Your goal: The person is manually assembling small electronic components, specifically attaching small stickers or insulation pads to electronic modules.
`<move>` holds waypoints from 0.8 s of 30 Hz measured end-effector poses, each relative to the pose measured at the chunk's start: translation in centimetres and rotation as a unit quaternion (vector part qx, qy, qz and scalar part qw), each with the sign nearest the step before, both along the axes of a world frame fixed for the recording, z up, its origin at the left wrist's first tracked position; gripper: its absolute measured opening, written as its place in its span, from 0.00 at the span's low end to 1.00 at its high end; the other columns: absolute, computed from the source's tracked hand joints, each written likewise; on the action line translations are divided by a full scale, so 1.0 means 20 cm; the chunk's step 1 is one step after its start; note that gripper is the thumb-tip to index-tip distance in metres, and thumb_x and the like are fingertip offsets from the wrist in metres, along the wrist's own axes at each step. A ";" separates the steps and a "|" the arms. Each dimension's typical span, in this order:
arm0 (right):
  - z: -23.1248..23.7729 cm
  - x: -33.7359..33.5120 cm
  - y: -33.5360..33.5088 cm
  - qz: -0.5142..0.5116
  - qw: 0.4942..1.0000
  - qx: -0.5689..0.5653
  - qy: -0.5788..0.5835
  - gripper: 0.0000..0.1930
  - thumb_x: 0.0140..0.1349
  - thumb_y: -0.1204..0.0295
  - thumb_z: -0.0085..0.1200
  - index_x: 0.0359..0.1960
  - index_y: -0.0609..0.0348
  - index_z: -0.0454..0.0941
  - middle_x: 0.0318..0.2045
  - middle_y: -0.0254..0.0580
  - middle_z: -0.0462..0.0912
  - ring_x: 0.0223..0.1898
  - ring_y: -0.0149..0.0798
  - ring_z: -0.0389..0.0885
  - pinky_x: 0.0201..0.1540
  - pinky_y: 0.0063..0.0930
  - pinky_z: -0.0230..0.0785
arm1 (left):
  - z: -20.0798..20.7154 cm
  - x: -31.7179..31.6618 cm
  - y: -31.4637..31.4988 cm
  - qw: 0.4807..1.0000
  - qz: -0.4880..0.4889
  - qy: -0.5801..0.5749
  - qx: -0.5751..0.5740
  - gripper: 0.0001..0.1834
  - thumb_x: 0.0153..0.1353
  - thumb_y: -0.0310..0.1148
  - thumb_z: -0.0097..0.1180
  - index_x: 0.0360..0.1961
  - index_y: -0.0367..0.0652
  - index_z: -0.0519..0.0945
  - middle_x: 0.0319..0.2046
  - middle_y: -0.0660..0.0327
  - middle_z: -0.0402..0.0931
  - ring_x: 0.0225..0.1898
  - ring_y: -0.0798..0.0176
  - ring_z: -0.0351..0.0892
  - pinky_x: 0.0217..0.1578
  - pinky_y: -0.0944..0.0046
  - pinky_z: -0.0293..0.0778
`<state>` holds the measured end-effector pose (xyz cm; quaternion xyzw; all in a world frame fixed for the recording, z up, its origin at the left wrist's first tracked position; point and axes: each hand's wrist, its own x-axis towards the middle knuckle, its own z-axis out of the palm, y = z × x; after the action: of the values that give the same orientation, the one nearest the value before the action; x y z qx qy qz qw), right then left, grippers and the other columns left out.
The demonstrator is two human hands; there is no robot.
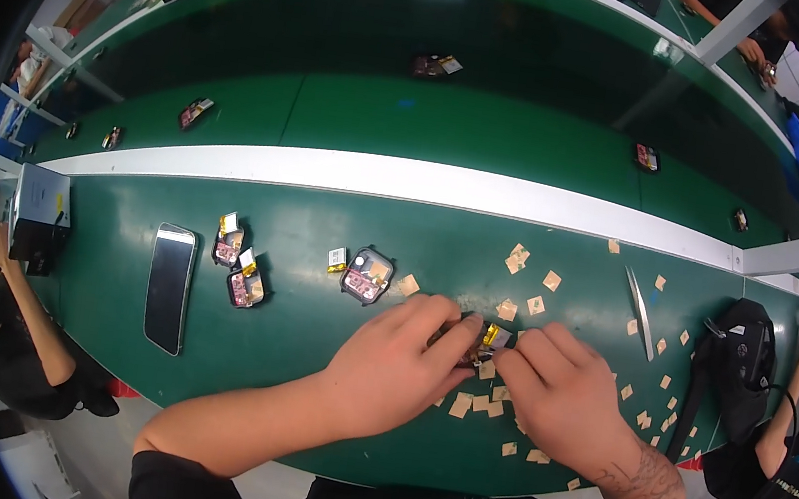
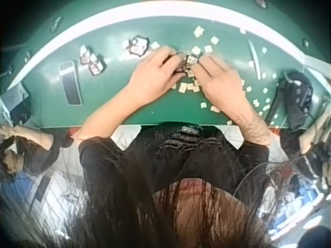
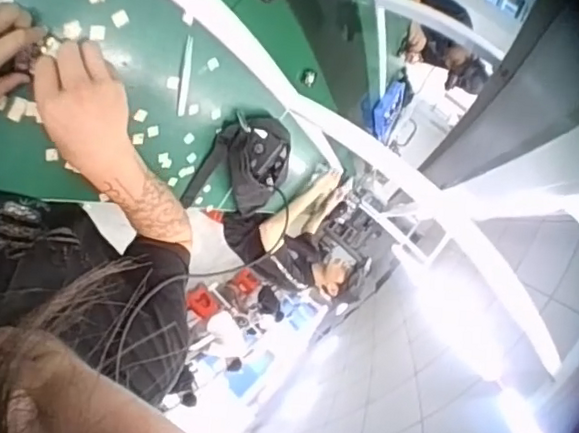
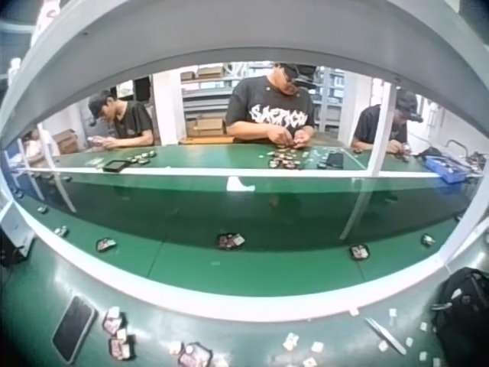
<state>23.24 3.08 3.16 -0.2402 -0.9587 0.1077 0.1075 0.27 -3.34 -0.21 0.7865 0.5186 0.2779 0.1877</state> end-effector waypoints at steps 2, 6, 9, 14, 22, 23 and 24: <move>-0.03 0.00 0.00 -0.009 1.000 -0.020 0.008 0.14 0.52 0.75 0.65 0.43 0.57 0.82 0.38 0.36 0.74 0.42 0.41 0.81 0.36 0.34 0.80 | 0.00 0.00 -0.01 1.000 0.008 -0.007 -0.001 0.30 0.56 0.33 0.79 0.60 0.38 0.84 0.47 0.56 0.77 0.44 0.52 0.82 0.43 0.55 0.83; -0.08 0.02 0.02 -0.034 0.994 -0.087 0.059 0.13 0.55 0.76 0.68 0.42 0.56 0.82 0.38 0.37 0.76 0.42 0.43 0.83 0.36 0.35 0.80 | 0.00 0.00 0.00 1.000 0.003 0.001 -0.003 0.30 0.56 0.33 0.79 0.60 0.38 0.84 0.46 0.56 0.76 0.42 0.53 0.82 0.42 0.56 0.83; -0.12 0.03 0.06 -0.040 0.981 -0.156 0.111 0.10 0.60 0.77 0.69 0.42 0.56 0.83 0.36 0.39 0.77 0.38 0.45 0.84 0.36 0.38 0.80 | 0.00 0.01 0.00 1.000 0.005 -0.008 -0.015 0.29 0.57 0.34 0.79 0.59 0.38 0.84 0.46 0.56 0.77 0.42 0.53 0.82 0.42 0.56 0.82; -0.09 0.08 0.17 -0.043 0.949 -0.286 0.123 0.10 0.60 0.78 0.71 0.42 0.57 0.84 0.33 0.40 0.77 0.34 0.44 0.83 0.35 0.38 0.77 | -0.01 0.00 -0.01 1.000 0.006 -0.011 -0.019 0.29 0.58 0.35 0.78 0.60 0.38 0.83 0.47 0.55 0.77 0.42 0.52 0.82 0.42 0.56 0.82; -0.03 0.04 0.16 -0.049 0.944 -0.295 0.137 0.16 0.58 0.76 0.74 0.48 0.53 0.87 0.38 0.38 0.80 0.36 0.42 0.86 0.39 0.32 0.80 | 0.00 -0.02 0.02 1.000 -0.022 -0.018 -0.007 0.29 0.55 0.33 0.78 0.59 0.40 0.83 0.47 0.55 0.77 0.46 0.50 0.82 0.46 0.54 0.83; -0.07 0.05 0.16 -0.022 0.958 -0.263 0.112 0.16 0.59 0.76 0.74 0.49 0.52 0.88 0.39 0.37 0.81 0.37 0.41 0.86 0.40 0.32 0.81 | 0.00 -0.03 0.02 0.999 -0.027 -0.021 -0.006 0.29 0.55 0.32 0.78 0.58 0.40 0.83 0.48 0.55 0.77 0.47 0.50 0.82 0.46 0.53 0.83; -0.10 0.06 0.16 0.006 0.969 -0.231 0.088 0.16 0.59 0.76 0.74 0.49 0.51 0.88 0.40 0.36 0.81 0.38 0.40 0.87 0.41 0.33 0.82 | 0.00 -0.03 0.03 0.999 -0.027 -0.021 -0.007 0.29 0.55 0.32 0.78 0.58 0.40 0.83 0.48 0.55 0.77 0.47 0.50 0.82 0.46 0.53 0.83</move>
<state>24.37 6.23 1.22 -0.2425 -0.8961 0.3475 0.1321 -0.33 -2.80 -0.25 0.7929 0.4952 0.2856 0.2109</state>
